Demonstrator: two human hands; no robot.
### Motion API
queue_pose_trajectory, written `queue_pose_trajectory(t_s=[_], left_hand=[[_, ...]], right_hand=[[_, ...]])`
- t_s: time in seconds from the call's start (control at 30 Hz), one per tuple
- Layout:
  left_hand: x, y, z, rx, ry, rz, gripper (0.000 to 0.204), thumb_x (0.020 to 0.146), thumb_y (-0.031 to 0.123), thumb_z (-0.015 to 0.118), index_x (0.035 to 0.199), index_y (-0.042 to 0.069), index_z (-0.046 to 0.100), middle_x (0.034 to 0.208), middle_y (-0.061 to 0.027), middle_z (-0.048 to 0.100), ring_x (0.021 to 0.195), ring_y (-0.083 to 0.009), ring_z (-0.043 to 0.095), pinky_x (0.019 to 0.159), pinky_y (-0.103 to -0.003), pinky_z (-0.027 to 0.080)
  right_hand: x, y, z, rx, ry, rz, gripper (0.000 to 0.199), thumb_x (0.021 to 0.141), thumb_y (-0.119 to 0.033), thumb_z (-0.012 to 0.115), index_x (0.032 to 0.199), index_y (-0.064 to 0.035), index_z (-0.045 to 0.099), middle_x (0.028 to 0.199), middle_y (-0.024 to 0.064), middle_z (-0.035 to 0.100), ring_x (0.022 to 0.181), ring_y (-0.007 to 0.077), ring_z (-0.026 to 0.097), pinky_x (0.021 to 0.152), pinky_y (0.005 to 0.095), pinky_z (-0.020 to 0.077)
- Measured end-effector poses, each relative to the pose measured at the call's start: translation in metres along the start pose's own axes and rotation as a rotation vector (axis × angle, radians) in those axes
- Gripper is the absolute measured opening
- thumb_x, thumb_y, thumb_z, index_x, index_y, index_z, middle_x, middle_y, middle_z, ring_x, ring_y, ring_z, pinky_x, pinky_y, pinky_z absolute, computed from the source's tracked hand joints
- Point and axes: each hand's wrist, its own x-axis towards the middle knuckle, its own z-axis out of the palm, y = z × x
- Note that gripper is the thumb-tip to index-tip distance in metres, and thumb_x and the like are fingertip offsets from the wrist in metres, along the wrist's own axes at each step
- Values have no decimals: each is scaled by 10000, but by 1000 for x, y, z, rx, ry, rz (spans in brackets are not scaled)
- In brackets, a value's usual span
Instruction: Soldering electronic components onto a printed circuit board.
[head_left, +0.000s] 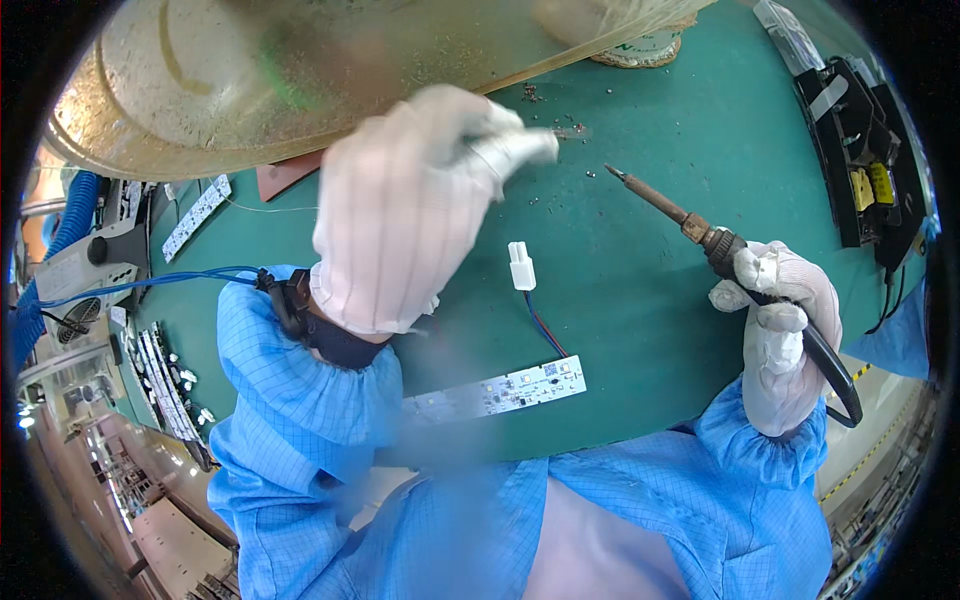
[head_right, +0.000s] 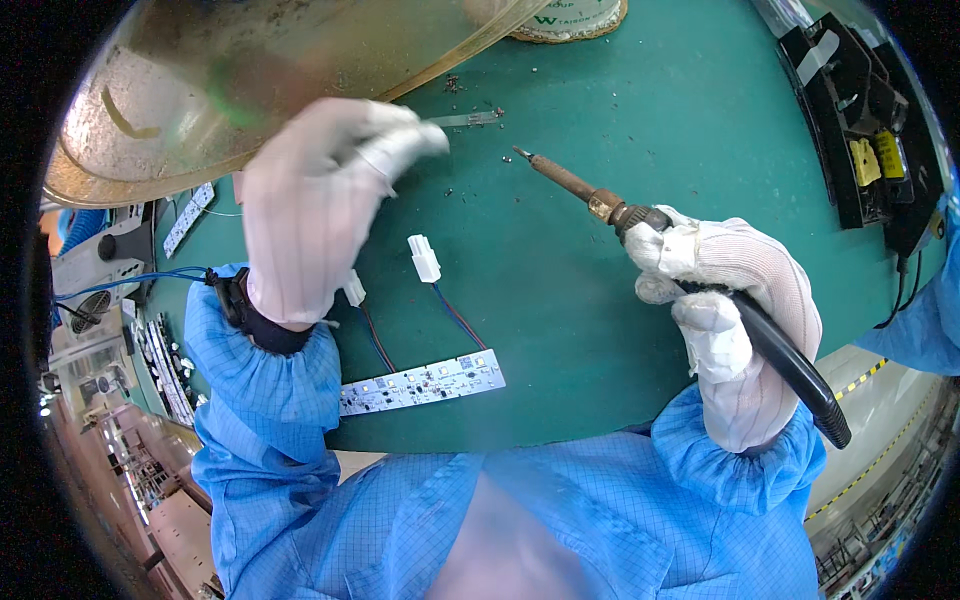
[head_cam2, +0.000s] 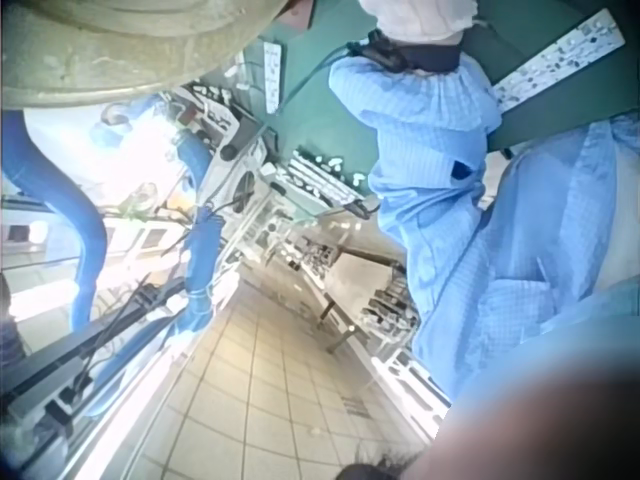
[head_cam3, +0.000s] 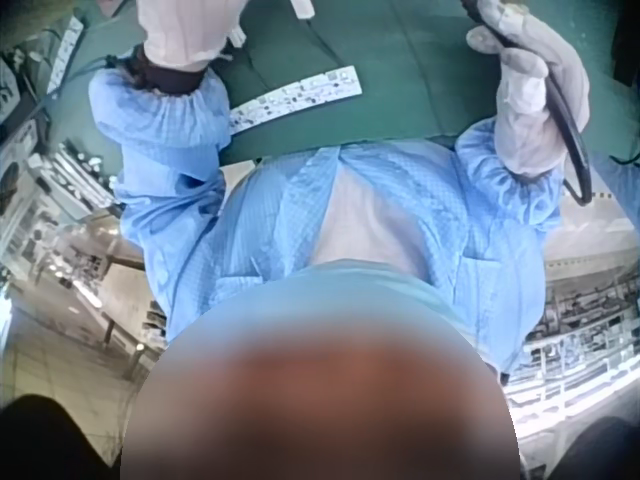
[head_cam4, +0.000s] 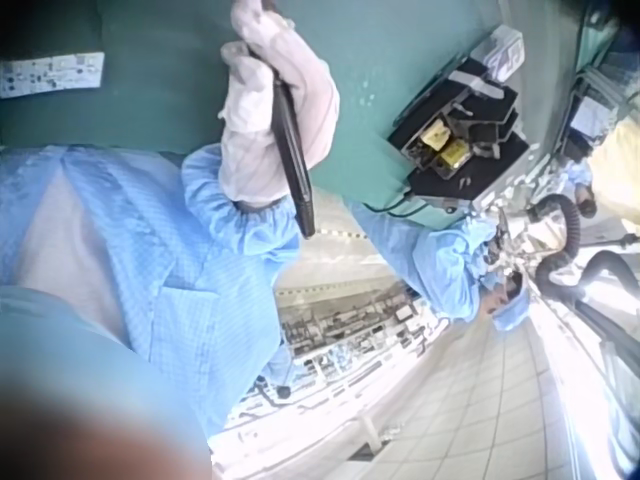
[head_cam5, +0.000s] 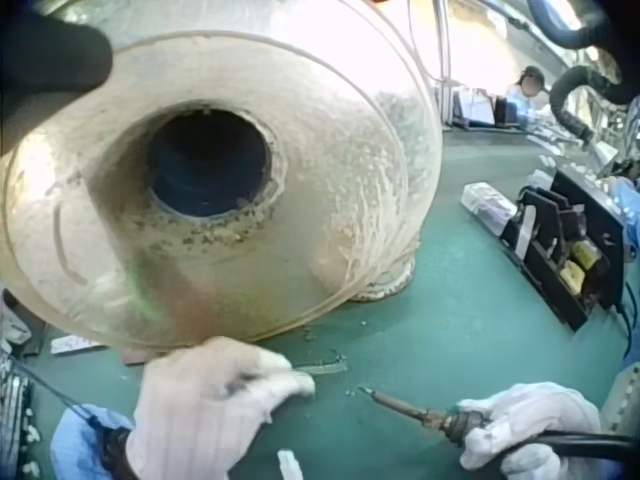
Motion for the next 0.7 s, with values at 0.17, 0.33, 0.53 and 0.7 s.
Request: queue_pose_trajectory(t_s=[0.17,0.33,0.53,0.7], left_hand=[[2,11,-10,-127,-89,-256,142,786,130,732,855,12,695,769,-70,688,606,-117,607,563,-235,479],[-7,-1,-5,-8,-208,-7,199,757,165,760,848,26,651,731,-58,676,623,-147,642,568,-260,489],[-6,0,-4,-54,-257,-98,224,745,175,768,858,25,647,774,-74,677,622,-158,643,572,-266,497],[-6,-3,-1,4,-155,-42,220,751,158,767,864,11,648,760,-82,676,613,-140,639,575,-252,501]], right_hand=[[-4,-3,-4,9,88,60,470,914,-409,591,1087,28,578,975,110,576,782,171,556,739,307,459],[-5,-5,-3,43,98,70,477,920,-401,586,1081,48,569,980,116,560,793,174,551,720,308,465],[-7,0,-3,64,115,56,469,920,-387,590,1081,53,563,992,125,563,795,187,557,709,320,475],[-5,-3,-3,58,106,62,473,917,-391,590,1079,53,562,989,134,565,796,194,560,709,326,479]])
